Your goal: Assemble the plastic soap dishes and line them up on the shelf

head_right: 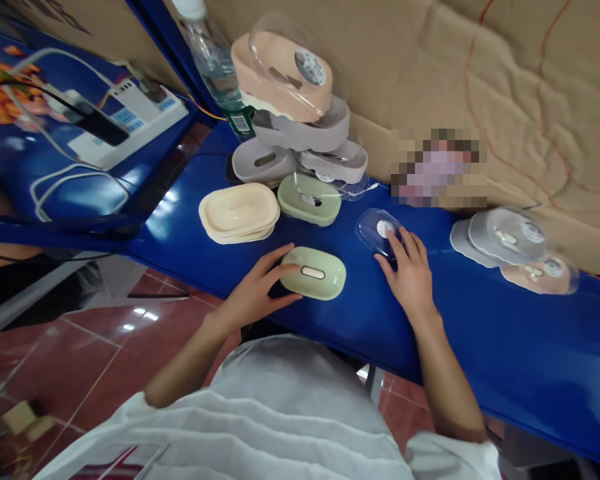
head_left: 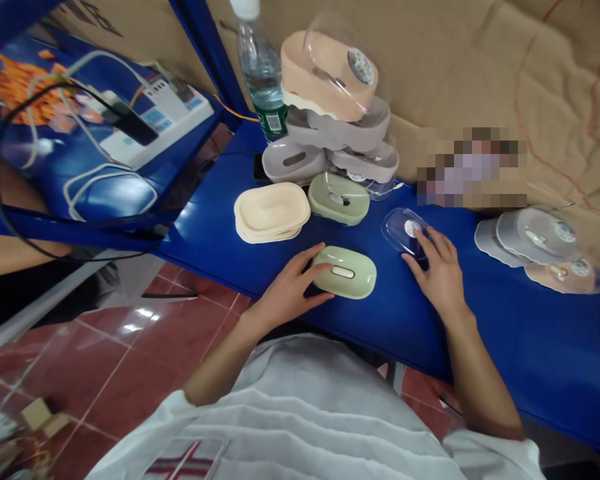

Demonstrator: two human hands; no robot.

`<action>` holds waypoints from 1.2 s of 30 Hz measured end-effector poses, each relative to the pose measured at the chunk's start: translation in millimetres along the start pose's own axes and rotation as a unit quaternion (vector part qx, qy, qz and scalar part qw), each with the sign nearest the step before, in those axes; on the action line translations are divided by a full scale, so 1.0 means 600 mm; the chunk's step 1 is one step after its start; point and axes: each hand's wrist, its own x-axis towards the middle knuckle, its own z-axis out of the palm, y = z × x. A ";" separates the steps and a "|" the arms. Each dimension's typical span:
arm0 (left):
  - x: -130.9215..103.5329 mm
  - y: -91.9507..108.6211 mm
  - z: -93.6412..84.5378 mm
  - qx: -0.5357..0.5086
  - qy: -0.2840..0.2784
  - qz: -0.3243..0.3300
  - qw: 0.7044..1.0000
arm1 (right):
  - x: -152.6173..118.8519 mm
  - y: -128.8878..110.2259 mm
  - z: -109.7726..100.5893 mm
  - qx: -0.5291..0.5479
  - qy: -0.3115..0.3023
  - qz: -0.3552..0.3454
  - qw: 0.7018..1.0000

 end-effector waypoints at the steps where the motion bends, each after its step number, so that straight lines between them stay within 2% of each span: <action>1: 0.003 0.000 0.001 -0.011 -0.006 -0.012 1.000 | -0.002 -0.005 0.003 0.013 -0.004 -0.011 1.000; 7: 0.013 0.004 0.014 -0.065 -0.007 -0.045 0.997 | -0.045 -0.107 -0.007 0.141 -0.073 -0.084 0.984; 11: 0.014 0.001 0.026 -0.079 0.006 -0.071 0.994 | -0.068 -0.151 0.003 0.123 -0.092 -0.133 0.979; 15: 0.012 -0.007 0.024 -0.080 0.006 -0.053 0.995 | -0.082 -0.159 0.019 0.091 -0.073 -0.144 0.983; 20: 0.007 -0.012 0.015 -0.080 -0.004 -0.041 0.996 | -0.092 -0.164 0.023 0.102 -0.073 -0.147 0.981; 24: 0.003 -0.008 0.019 -0.077 0.000 -0.051 0.996 | -0.095 -0.168 0.026 0.103 -0.077 -0.164 0.978; 29: -0.001 0.001 0.027 -0.075 0.006 -0.046 0.996 | -0.101 -0.159 0.029 0.129 -0.059 -0.154 0.978; 33: -0.002 0.004 0.029 -0.057 -0.015 -0.034 0.998 | -0.113 -0.155 0.029 0.099 -0.047 -0.162 0.981; 36: -0.002 0.008 0.030 -0.035 -0.021 -0.029 0.999 | -0.129 -0.161 0.029 0.062 -0.016 -0.162 0.985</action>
